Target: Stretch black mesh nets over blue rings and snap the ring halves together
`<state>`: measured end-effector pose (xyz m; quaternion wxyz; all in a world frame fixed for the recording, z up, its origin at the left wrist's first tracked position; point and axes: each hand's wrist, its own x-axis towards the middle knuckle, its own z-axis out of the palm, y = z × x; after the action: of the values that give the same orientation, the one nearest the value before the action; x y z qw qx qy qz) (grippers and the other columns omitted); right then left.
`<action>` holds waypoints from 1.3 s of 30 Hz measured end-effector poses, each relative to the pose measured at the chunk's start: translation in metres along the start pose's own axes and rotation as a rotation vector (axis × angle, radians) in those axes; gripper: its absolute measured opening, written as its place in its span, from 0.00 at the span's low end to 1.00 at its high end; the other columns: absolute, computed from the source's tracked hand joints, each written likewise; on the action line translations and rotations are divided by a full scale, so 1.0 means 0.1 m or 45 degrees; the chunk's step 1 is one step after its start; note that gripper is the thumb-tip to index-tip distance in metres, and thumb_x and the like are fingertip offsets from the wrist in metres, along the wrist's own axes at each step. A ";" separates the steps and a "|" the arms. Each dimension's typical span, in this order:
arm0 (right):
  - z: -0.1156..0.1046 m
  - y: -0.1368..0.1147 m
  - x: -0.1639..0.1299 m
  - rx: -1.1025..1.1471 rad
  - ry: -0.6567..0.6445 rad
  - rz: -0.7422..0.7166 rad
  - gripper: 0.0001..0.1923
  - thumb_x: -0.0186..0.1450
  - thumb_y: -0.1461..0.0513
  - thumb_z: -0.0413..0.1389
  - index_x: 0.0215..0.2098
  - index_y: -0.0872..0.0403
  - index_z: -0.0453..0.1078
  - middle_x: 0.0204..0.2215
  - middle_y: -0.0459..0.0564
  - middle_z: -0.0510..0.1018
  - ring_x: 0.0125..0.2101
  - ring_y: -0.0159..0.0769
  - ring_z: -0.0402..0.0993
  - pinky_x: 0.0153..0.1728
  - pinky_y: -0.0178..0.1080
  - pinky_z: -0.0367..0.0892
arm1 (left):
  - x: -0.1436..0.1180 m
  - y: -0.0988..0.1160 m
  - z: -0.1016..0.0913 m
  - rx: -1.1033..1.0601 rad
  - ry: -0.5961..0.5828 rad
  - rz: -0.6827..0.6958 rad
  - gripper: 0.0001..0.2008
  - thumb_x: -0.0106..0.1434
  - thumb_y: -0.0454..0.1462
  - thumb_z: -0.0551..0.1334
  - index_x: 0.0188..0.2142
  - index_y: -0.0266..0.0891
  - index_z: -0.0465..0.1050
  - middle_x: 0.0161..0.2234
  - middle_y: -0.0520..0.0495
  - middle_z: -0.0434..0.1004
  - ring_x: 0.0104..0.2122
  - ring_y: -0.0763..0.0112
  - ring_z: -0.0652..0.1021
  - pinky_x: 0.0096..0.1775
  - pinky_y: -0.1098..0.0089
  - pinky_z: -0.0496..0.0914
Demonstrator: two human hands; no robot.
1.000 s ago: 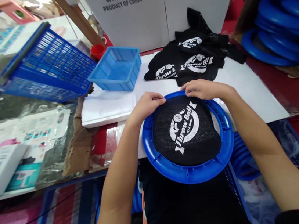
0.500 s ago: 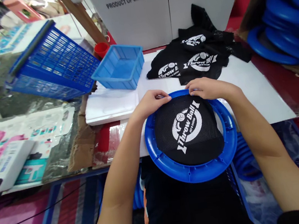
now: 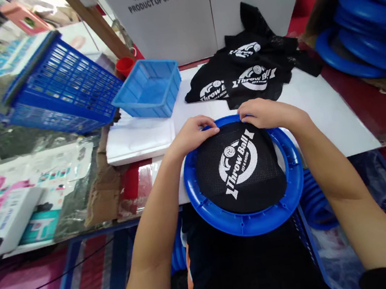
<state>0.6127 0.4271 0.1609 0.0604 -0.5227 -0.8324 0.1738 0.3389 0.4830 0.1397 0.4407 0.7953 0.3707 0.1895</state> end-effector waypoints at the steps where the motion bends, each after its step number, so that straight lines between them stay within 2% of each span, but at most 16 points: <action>1: 0.00 -0.02 -0.01 -0.013 0.018 0.011 0.11 0.70 0.65 0.54 0.41 0.52 0.80 0.47 0.56 0.83 0.49 0.50 0.79 0.48 0.48 0.72 | 0.00 0.00 0.00 -0.008 -0.003 0.001 0.11 0.61 0.45 0.70 0.33 0.39 0.82 0.46 0.42 0.85 0.48 0.57 0.80 0.54 0.56 0.73; 3: -0.01 -0.05 -0.02 -0.005 0.117 0.016 0.11 0.71 0.65 0.54 0.43 0.52 0.79 0.47 0.56 0.83 0.49 0.51 0.78 0.49 0.49 0.72 | 0.00 -0.01 -0.01 -0.035 0.006 -0.023 0.11 0.61 0.44 0.69 0.34 0.39 0.82 0.44 0.41 0.85 0.47 0.57 0.80 0.54 0.56 0.73; 7: 0.04 -0.10 0.01 0.174 0.350 -0.094 0.12 0.73 0.63 0.53 0.45 0.51 0.80 0.50 0.56 0.83 0.53 0.50 0.78 0.57 0.53 0.71 | 0.00 -0.02 -0.04 -0.071 0.006 -0.104 0.12 0.62 0.43 0.68 0.39 0.38 0.83 0.43 0.42 0.86 0.45 0.59 0.80 0.53 0.56 0.72; 12: 0.16 -0.07 0.11 0.262 0.267 -0.151 0.09 0.71 0.61 0.56 0.38 0.52 0.79 0.48 0.57 0.84 0.50 0.50 0.80 0.56 0.53 0.72 | -0.01 -0.01 -0.06 -0.069 -0.002 -0.193 0.12 0.63 0.43 0.68 0.39 0.37 0.84 0.41 0.43 0.86 0.44 0.59 0.80 0.52 0.57 0.72; 18: 0.22 -0.02 0.15 0.308 0.246 -0.114 0.08 0.72 0.60 0.54 0.39 0.51 0.75 0.48 0.57 0.84 0.49 0.49 0.80 0.55 0.52 0.72 | 0.02 -0.04 -0.07 -0.124 -0.019 -0.251 0.10 0.62 0.42 0.67 0.37 0.38 0.83 0.39 0.44 0.84 0.42 0.60 0.78 0.50 0.58 0.71; 29: 0.22 -0.01 0.16 0.456 0.239 0.008 0.10 0.71 0.57 0.53 0.41 0.51 0.76 0.45 0.54 0.84 0.45 0.47 0.79 0.50 0.49 0.72 | 0.04 -0.04 -0.06 -0.060 -0.011 -0.235 0.11 0.62 0.43 0.67 0.35 0.37 0.82 0.36 0.43 0.82 0.38 0.61 0.77 0.44 0.60 0.71; 35: 0.26 -0.03 0.19 0.321 0.287 -0.032 0.06 0.69 0.61 0.55 0.36 0.51 0.73 0.43 0.56 0.83 0.44 0.46 0.78 0.52 0.49 0.72 | 0.03 -0.05 -0.08 -0.060 -0.031 -0.182 0.14 0.63 0.47 0.68 0.34 0.37 0.82 0.35 0.44 0.82 0.37 0.61 0.76 0.42 0.62 0.70; 39: 0.25 -0.01 0.19 0.381 0.279 -0.002 0.07 0.69 0.59 0.55 0.36 0.51 0.74 0.45 0.54 0.83 0.45 0.46 0.78 0.53 0.49 0.72 | 0.04 -0.08 -0.08 -0.033 -0.031 -0.139 0.14 0.64 0.47 0.67 0.34 0.37 0.81 0.34 0.44 0.82 0.37 0.62 0.76 0.41 0.62 0.69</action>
<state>0.5962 0.4375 0.1367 0.2280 -0.5231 -0.7862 0.2374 0.3329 0.4928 0.1367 0.4653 0.7704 0.4054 0.1603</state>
